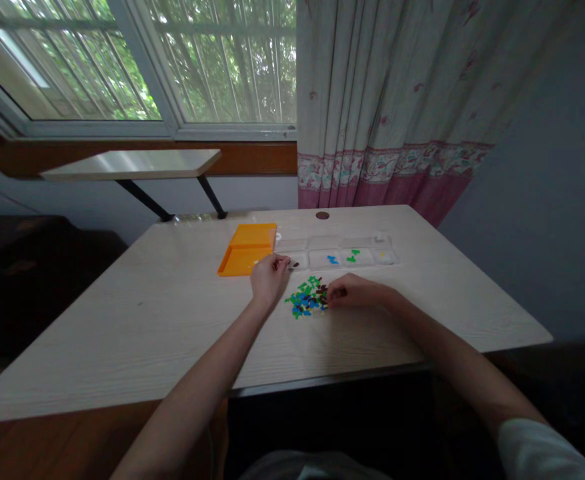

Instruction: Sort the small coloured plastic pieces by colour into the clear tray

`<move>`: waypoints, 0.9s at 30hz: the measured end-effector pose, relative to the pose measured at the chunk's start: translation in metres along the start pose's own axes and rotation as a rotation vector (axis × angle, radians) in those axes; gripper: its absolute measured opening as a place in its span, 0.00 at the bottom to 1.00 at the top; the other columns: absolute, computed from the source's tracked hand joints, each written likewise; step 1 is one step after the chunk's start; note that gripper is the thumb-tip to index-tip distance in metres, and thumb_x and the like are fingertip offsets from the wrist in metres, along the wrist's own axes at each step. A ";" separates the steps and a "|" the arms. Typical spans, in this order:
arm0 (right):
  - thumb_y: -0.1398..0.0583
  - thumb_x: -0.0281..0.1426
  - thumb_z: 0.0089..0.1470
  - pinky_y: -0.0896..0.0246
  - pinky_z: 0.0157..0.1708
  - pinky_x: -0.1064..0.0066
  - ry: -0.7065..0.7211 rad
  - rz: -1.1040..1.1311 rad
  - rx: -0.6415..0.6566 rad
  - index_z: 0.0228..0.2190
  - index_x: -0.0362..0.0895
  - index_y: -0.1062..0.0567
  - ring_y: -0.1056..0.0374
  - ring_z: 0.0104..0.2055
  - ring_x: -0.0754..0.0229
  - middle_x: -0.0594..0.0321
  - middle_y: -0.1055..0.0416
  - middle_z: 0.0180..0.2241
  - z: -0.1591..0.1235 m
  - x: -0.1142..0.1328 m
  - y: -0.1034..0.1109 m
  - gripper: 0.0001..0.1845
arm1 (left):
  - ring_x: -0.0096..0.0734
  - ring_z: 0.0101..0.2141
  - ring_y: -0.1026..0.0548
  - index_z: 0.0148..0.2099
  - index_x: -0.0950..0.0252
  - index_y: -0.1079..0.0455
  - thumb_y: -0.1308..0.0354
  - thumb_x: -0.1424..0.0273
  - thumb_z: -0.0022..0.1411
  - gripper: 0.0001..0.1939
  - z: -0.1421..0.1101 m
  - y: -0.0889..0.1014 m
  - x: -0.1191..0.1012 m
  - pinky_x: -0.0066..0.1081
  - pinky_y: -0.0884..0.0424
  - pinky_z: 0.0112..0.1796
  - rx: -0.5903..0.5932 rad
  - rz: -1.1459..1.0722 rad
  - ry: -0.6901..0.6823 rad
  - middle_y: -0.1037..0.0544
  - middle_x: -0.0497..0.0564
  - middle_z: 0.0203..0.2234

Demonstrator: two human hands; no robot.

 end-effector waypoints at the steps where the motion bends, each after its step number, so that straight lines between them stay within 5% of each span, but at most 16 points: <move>1: 0.42 0.39 0.48 0.52 0.22 0.78 -0.009 0.019 -0.029 0.29 0.41 0.26 0.44 0.22 0.70 0.67 0.35 0.21 0.000 -0.002 0.002 0.13 | 0.25 0.23 0.34 0.31 0.65 0.27 0.47 0.62 0.56 0.13 0.000 0.000 -0.001 0.24 0.43 0.23 0.002 -0.005 -0.002 0.28 0.48 0.20; 5: 0.43 0.41 0.49 0.55 0.20 0.78 -0.058 0.007 -0.243 0.30 0.41 0.27 0.47 0.20 0.69 0.69 0.39 0.18 0.002 -0.010 0.017 0.16 | 0.25 0.23 0.33 0.31 0.66 0.27 0.46 0.63 0.56 0.12 -0.005 -0.005 -0.014 0.24 0.40 0.25 0.073 -0.124 -0.109 0.27 0.49 0.22; 10: 0.45 0.40 0.51 0.56 0.21 0.78 -0.055 -0.116 -0.416 0.31 0.41 0.28 0.48 0.19 0.70 0.71 0.41 0.17 0.000 -0.008 0.031 0.14 | 0.22 0.22 0.34 0.33 0.65 0.26 0.42 0.65 0.54 0.09 -0.023 -0.020 -0.049 0.23 0.39 0.26 0.336 -0.201 -0.381 0.30 0.46 0.19; 27: 0.44 0.40 0.52 0.55 0.23 0.79 -0.050 -0.341 -0.458 0.32 0.44 0.27 0.46 0.19 0.70 0.71 0.38 0.17 0.002 -0.002 0.026 0.13 | 0.20 0.21 0.36 0.32 0.67 0.27 0.44 0.70 0.55 0.06 -0.036 -0.027 -0.063 0.21 0.41 0.25 0.412 -0.152 -0.459 0.33 0.45 0.17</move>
Point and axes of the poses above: each hand's wrist, its own z-axis towards the middle knuckle, its own y-axis out of the back of the hand, x = y × z, the point moved 7 cm from there along z, towards the middle knuckle
